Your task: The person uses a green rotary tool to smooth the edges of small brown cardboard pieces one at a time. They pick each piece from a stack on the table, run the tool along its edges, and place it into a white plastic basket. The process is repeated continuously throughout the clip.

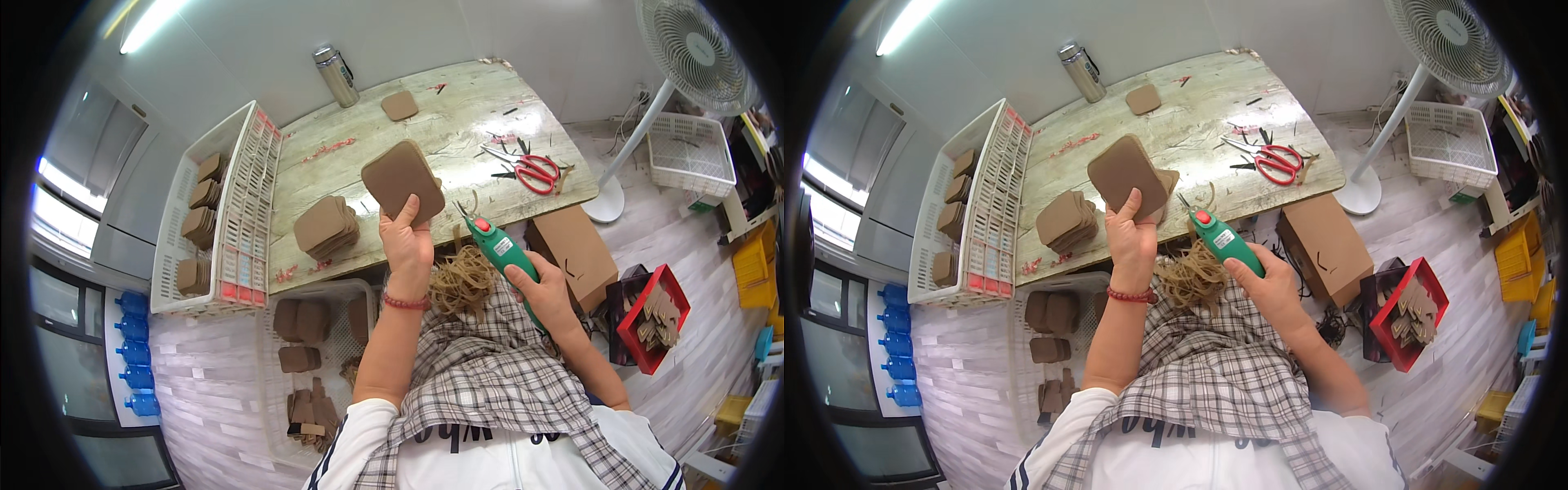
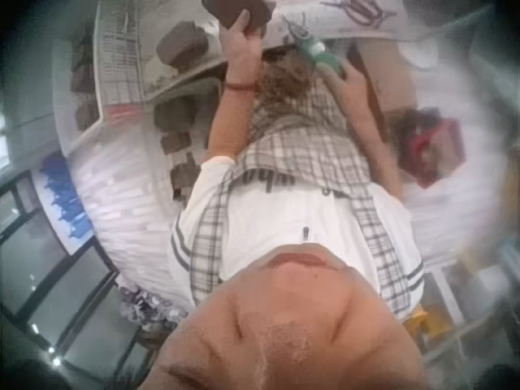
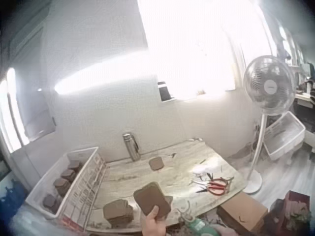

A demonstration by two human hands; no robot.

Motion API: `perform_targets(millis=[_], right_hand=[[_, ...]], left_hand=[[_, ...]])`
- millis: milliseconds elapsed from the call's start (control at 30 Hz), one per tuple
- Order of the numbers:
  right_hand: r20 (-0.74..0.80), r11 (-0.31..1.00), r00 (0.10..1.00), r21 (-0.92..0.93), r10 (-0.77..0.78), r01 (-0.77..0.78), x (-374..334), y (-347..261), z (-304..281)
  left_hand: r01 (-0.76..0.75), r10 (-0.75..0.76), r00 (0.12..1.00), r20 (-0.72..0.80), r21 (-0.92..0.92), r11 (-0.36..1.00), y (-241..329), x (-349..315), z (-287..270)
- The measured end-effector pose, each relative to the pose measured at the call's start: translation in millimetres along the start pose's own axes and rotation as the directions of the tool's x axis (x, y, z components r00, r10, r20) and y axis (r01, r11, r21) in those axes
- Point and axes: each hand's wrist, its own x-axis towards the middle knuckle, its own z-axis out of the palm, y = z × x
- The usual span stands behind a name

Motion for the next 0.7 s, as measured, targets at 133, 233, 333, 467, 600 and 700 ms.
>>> perform_targets(millis=[133,233,333,467,600,700], right_hand=[[0.023,0.998,0.999,0.029,-0.049,0.049,-1,-14,13],[0.059,0.997,0.997,0.053,-0.058,0.055,-3,-22,22],[0.074,0.996,0.995,0.06,-0.071,0.066,-7,-28,30],[0.069,0.995,0.994,0.051,-0.086,0.082,-9,-36,38],[0.069,0.994,0.992,0.046,-0.101,0.098,-11,-45,44],[0.063,0.991,0.989,0.042,-0.131,0.128,-10,-50,49]], left_hand=[[0.032,-0.038,0.999,-0.035,-0.153,0.988,14,-3,6],[0.055,-0.06,0.998,-0.016,-0.216,0.975,23,-3,0],[0.07,-0.079,0.997,-0.024,-0.256,0.964,29,-5,-1],[0.107,-0.104,0.994,0.026,-0.278,0.955,36,-10,-1],[0.124,-0.108,0.991,0.077,-0.253,0.96,42,-20,0],[0.127,-0.111,0.991,0.079,-0.244,0.961,39,-24,-7]])
